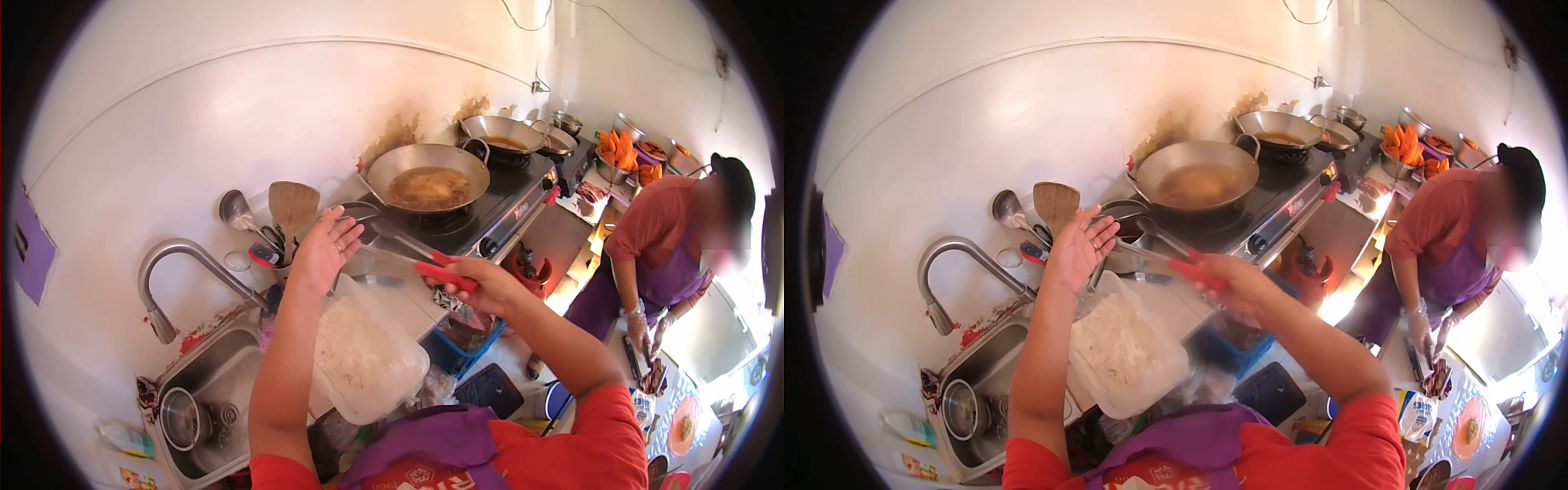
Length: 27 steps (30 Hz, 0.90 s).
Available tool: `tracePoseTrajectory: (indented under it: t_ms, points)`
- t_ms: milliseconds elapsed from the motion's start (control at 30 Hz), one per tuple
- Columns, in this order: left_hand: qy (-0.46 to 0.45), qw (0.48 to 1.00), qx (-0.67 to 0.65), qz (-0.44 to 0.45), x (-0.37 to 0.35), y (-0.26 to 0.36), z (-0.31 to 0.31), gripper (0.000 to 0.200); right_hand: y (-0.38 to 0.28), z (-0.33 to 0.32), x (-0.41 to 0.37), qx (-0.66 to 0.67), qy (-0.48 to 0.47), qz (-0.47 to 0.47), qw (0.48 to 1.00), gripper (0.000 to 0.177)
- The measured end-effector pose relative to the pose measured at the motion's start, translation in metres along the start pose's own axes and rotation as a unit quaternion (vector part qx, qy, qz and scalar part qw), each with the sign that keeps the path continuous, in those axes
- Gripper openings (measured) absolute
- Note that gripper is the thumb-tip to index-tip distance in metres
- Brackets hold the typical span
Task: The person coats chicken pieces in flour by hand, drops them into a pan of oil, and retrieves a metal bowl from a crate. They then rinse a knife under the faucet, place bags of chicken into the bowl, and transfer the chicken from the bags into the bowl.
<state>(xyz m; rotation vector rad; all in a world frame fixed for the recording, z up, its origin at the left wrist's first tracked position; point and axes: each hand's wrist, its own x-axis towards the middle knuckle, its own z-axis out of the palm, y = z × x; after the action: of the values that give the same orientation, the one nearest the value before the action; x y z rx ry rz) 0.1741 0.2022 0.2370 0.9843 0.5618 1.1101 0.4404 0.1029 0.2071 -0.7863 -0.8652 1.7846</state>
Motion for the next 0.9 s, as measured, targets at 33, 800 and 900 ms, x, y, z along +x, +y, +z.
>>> tracePoseTrajectory:
  t_ms: [33, 800, 900]
  points:
    - [-0.009, 1.000, -0.001, 0.002, 0.000, -0.003, -0.004, 0.053, 0.008, 0.000, 0.015, 0.030, -0.034, -0.003, 0.999, 0.040]
    - [-0.023, 0.998, 0.036, -0.050, -0.042, -0.050, -0.001, 0.052, 0.129, 0.022, 0.084, 0.200, 0.044, -0.035, 0.978, 0.077]
    - [0.029, 0.995, 0.077, -0.055, -0.045, -0.050, -0.003, 0.051, 0.126, 0.015, 0.053, 0.184, 0.053, -0.041, 0.981, 0.070]
